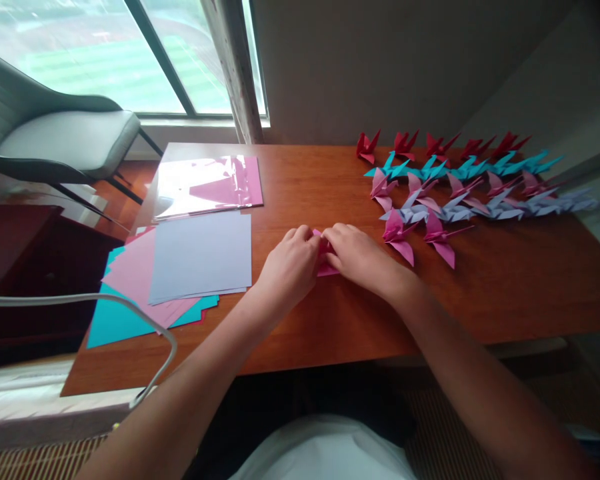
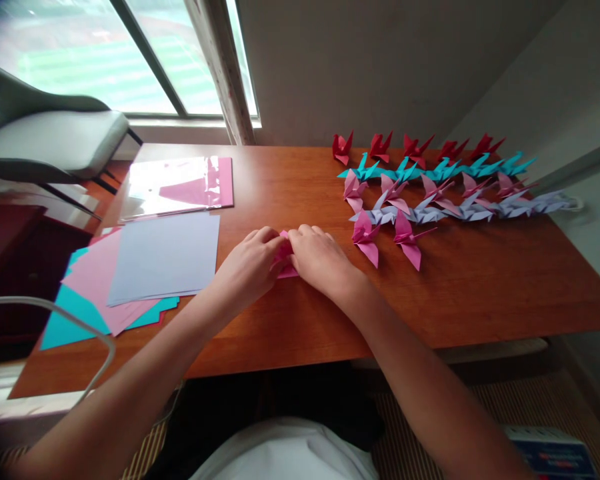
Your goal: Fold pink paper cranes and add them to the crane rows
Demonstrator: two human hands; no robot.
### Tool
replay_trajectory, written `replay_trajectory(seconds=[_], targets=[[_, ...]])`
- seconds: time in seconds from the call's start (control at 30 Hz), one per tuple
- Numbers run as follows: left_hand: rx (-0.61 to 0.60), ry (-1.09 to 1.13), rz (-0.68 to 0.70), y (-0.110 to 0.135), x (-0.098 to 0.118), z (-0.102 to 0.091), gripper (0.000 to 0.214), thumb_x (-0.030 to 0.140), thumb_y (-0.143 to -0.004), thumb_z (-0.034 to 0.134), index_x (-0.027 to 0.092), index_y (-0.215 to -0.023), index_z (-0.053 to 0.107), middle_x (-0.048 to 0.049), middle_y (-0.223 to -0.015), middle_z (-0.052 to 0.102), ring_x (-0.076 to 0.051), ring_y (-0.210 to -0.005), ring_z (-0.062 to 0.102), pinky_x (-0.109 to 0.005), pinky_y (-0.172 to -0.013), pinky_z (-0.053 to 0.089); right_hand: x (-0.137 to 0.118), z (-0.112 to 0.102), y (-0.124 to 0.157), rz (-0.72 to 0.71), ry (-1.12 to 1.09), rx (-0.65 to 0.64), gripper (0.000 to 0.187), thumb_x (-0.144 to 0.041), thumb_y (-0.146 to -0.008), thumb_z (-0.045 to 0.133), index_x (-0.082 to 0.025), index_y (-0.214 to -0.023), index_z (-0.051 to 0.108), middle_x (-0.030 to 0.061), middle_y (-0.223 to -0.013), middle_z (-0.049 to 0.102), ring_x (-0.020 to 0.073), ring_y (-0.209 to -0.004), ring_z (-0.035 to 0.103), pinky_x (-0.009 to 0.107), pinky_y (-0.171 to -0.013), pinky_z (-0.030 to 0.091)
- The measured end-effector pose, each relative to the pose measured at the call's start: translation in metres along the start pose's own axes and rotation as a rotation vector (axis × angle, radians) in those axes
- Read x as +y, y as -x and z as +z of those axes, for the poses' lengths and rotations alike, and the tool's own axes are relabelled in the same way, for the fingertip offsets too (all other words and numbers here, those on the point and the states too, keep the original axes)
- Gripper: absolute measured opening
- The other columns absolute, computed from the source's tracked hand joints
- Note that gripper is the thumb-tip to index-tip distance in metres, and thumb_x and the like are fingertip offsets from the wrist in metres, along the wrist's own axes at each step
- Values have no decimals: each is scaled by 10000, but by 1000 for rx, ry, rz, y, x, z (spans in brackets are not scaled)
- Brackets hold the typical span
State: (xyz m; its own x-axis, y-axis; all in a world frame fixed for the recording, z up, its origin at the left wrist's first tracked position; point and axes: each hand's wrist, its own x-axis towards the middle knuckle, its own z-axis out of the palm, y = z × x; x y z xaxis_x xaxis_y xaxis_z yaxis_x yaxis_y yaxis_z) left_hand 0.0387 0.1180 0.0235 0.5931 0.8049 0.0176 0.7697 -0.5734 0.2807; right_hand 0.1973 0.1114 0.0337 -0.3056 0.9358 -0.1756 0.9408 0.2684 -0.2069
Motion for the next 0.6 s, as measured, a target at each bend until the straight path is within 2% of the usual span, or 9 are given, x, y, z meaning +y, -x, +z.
replay_trajectory(seconds=[0.2, 0.37, 0.6], targets=[[48, -59, 31, 14, 12, 11, 340, 87, -835, 542, 102, -1166, 619, -166, -1182, 597, -288, -1117, 545, -401, -997, 492, -13, 14, 22, 21, 148, 86, 301, -151, -991, 430, -190, -1202, 642, 150, -1119, 653, 296, -1022, 568, 399, -812, 430], [63, -74, 14, 18, 19, 17, 274, 145, -886, 502, 106, -1128, 627, -180, -1185, 600, -319, -1204, 505, -421, -998, 479, -17, 21, 34, 25, 122, 153, 292, -190, -982, 443, -190, -1181, 657, 149, -1111, 650, 314, -1034, 527, 438, -837, 401], [47, -100, 0, 19, 23, 17, 256, 178, -902, 498, 137, -1112, 638, -172, -1223, 599, -325, -1209, 500, -427, -981, 481, -19, 27, 41, 11, 102, 208, 266, -249, -976, 467, -193, -1147, 663, 141, -1111, 648, 311, -1052, 503, 458, -901, 356]])
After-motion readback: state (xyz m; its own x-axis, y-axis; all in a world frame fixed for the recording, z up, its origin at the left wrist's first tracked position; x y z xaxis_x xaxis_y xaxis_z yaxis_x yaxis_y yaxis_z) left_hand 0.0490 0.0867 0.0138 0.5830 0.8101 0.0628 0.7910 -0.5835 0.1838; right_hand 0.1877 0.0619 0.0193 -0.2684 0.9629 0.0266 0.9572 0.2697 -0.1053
